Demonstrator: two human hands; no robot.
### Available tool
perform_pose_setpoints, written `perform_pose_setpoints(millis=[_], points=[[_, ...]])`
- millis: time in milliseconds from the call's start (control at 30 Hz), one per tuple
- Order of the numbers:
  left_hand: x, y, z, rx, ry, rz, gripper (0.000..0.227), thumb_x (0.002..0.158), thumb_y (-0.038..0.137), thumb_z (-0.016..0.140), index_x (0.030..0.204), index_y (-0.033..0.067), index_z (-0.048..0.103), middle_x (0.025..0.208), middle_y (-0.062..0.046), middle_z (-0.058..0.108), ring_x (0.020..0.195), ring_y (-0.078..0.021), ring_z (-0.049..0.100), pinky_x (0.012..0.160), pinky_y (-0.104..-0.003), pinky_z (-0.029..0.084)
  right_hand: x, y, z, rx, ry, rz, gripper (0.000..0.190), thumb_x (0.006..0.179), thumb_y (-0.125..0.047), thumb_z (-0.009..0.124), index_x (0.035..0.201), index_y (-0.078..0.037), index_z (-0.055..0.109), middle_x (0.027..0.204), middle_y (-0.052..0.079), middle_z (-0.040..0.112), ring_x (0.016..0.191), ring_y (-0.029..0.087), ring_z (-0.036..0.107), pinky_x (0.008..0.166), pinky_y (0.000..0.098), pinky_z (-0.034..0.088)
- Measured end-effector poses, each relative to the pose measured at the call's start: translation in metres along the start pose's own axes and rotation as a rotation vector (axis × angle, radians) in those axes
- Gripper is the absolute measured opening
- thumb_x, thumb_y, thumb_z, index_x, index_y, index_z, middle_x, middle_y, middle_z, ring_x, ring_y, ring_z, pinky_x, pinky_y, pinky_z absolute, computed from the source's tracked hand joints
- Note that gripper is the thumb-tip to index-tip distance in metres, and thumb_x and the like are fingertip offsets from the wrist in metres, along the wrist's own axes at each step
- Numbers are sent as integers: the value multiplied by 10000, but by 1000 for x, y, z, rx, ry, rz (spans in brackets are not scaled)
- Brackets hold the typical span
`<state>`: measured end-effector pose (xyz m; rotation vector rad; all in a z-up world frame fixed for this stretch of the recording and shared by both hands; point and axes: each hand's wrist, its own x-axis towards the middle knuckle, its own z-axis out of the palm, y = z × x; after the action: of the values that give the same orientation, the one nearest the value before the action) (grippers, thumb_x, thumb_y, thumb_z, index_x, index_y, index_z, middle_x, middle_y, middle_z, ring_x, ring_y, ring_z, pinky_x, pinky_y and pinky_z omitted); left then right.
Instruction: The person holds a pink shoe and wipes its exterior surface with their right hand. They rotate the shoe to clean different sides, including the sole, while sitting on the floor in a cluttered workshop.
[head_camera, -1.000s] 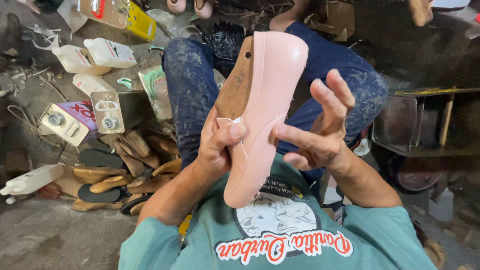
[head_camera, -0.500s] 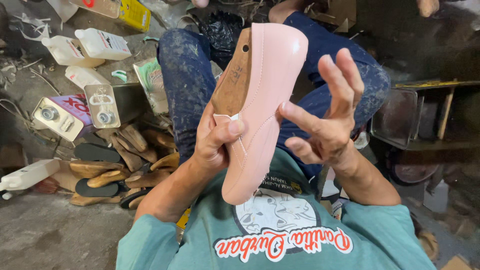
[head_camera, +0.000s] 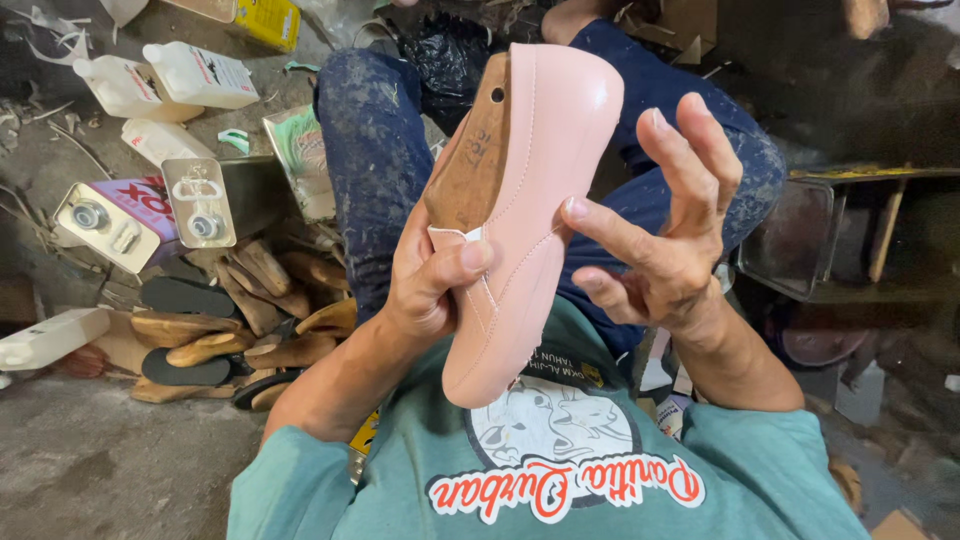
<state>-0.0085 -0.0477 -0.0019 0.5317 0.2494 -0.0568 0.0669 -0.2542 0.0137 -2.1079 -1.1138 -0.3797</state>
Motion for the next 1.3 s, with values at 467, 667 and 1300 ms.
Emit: perform_pose_setpoints(millis=[467, 667, 1300], points=[[-5, -7, -10, -108, 38, -31, 776, 840, 86, 749, 1518, 47, 375, 1320, -242, 579, 971, -368, 653, 721, -553, 598, -13, 5, 15, 165, 18, -63, 423, 996, -588, 568, 1131, -254, 792, 1575, 210, 343, 1521, 384, 252, 1285, 555, 245], [-3, -12, -17, -95, 122, -14, 795, 841, 124, 762, 1537, 62, 383, 1278, -190, 617, 1014, -299, 650, 803, -496, 597, -32, 0, 30, 8, 42, -109, 495, 1059, -560, 528, 1355, -184, 656, 1639, 242, 219, 1564, 431, 160, 1303, 607, 206], [2, -13, -13, -31, 171, 37, 796, 823, 149, 800, 1510, 4, 425, 1275, -149, 656, 1082, -242, 663, 956, -384, 568, -23, -3, 17, -55, 169, -243, 339, 1095, -544, 445, 1223, -396, 722, 1401, 34, 467, 1389, 289, 319, 1177, 474, 312]])
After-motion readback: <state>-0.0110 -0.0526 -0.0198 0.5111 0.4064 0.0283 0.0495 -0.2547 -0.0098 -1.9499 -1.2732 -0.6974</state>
